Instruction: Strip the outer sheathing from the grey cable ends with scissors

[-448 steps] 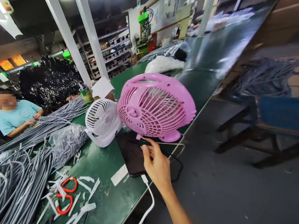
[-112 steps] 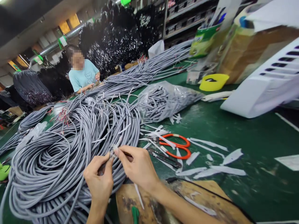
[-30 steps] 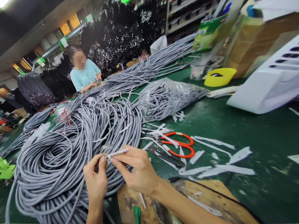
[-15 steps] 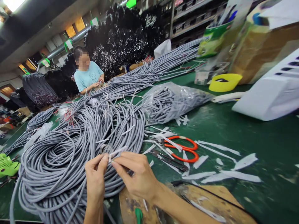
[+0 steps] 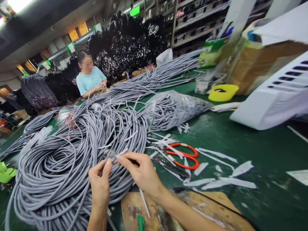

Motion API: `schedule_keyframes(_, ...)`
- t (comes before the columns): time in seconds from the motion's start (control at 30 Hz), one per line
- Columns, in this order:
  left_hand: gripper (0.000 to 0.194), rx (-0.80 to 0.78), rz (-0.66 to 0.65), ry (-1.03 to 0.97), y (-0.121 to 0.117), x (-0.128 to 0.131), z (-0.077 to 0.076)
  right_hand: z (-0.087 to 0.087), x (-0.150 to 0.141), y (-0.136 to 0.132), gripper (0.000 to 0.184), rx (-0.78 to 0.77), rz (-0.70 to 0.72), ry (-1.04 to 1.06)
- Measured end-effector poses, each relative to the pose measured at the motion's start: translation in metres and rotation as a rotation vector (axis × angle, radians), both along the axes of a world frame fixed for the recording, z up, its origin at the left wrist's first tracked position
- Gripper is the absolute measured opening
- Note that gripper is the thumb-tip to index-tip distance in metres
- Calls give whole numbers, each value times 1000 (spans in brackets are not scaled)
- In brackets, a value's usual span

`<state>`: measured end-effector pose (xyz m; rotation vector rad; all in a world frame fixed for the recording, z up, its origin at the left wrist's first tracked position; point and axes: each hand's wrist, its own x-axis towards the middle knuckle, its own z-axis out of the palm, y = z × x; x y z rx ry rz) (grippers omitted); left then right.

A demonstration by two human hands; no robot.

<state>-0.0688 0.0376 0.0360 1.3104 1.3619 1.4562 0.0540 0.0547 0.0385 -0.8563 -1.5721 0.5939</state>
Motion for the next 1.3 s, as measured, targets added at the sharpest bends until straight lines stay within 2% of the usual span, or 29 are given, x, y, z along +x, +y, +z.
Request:
schedule_keyframes(0.07,29,-39,-36,-40,1,-2,0,3,-1,1,35,-48,29,37)
schedule_keyframes(0.17,26,-65,-19,-44,2,-4,2,6,-3,0,31,23,42,22)
schedule_keyframes(0.3,24,-5,37,60,2,0,6,3,-3,-2,31,83,-9,-50)
schedule_keyframes(0.47,26,115,153,88,-2,5,1,-4,-5,-6,29,366,-86,-139)
schedule_keyframes(0.57,31,108,156,4,-4,3,-6,-6,-7,-8,29,446,-85,-188)
schedule_keyframes(0.73,33,99,85,-119,-2,-4,-7,-4,-12,-8,33,437,-60,-201)
schedule_keyframes(0.8,32,76,-5,-108,-1,-5,-1,-3,-13,-7,36,337,-2,-144)
schedule_keyframes(0.9,29,24,-100,-57,-1,-4,8,-1,-11,-4,40,100,69,-27)
schedule_keyframes(0.97,27,19,-93,-21,-1,-1,12,0,-9,-2,41,-4,81,10)
schedule_keyframes(1.03,26,35,-54,5,-1,2,12,0,-6,-1,40,-38,81,9)
schedule_keyframes(1.13,28,35,8,13,1,6,9,0,-3,-1,38,12,64,-21)
schedule_keyframes(1.3,25,-18,44,-58,1,7,3,-5,-1,-3,36,286,6,-119)
